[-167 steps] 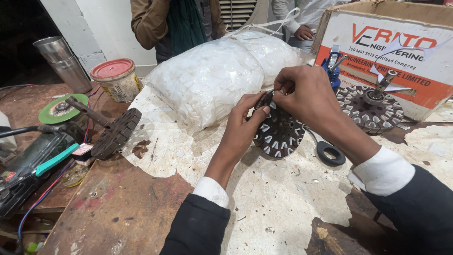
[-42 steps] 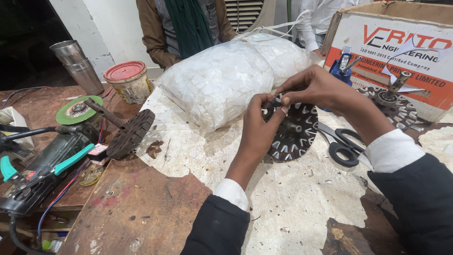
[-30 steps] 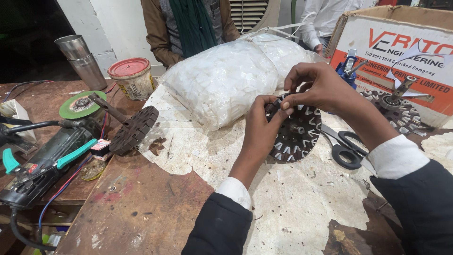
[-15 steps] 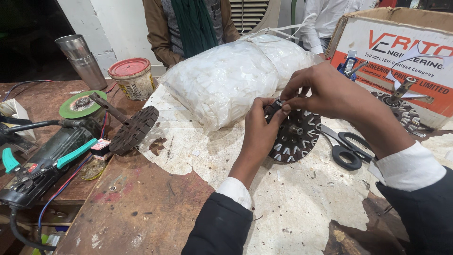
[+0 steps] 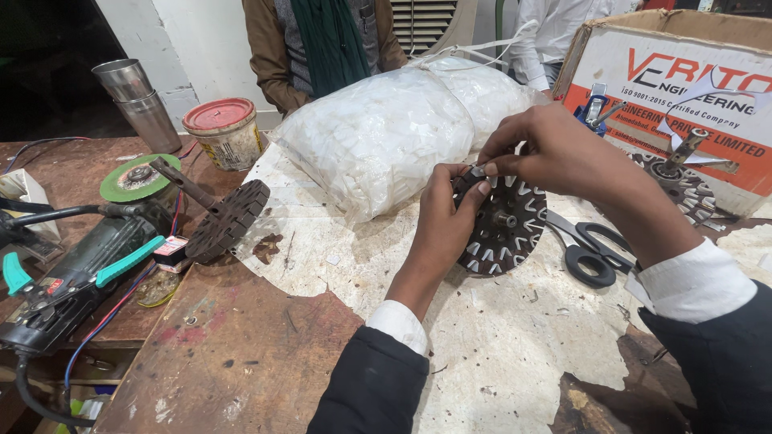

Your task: The person cuts small white pieces with scissors and presses them one by one into the slots around a circular metal disc on the workbench, rotating the disc to reach each slot. They continue filling slots around the disc, occasionally trimming pieces to size.

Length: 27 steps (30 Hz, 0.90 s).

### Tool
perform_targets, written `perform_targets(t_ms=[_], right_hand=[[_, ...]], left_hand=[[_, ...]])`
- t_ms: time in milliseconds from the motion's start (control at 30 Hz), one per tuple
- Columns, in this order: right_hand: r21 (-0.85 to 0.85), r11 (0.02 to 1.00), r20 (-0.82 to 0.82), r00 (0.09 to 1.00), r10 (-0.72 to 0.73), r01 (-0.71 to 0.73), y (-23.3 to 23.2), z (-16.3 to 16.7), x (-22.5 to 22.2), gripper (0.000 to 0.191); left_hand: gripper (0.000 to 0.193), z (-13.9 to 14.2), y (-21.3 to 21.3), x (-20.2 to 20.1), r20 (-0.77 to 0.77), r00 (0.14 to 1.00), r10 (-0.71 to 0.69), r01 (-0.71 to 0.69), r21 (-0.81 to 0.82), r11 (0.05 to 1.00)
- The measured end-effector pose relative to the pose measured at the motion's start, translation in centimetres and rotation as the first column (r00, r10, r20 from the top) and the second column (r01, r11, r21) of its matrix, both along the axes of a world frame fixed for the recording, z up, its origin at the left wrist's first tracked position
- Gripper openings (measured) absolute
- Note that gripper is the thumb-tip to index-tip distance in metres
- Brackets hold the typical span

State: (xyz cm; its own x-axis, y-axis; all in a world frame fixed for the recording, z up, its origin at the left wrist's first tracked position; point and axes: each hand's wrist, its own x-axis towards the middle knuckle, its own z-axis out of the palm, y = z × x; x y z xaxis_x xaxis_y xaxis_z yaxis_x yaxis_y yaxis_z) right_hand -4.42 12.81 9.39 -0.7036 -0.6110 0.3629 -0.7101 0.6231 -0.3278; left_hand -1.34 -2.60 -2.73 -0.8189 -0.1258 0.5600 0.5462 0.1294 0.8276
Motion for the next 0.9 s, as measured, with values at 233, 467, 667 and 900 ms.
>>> perform_targets(t_ms=[233,467,667,900], right_hand=[[-0.032,0.994,0.079,0.992,-0.097,0.100,-0.21,-0.13,0.01,0.022],[-0.008,0.982,0.127,0.974,-0.188,0.190,-0.51,-0.08,0.59,0.020],[-0.041,0.994,0.043,0.994,-0.097,0.099,-0.50,-0.28,0.48,0.023],[0.002,0.999,0.004,0.999,-0.052,0.052,-0.10,-0.06,0.16,0.026]], left_hand=[[0.030,-0.15,-0.09,0.03,0.031,0.999,-0.024,0.023,0.034,0.999],[0.027,-0.28,-0.08,-0.06,0.042,0.999,0.001,-0.002,0.021,1.000],[0.025,-0.07,-0.10,0.14,0.040,0.999,-0.011,0.009,0.034,0.999],[0.026,0.64,0.40,0.53,0.062,0.996,0.069,-0.071,0.020,0.997]])
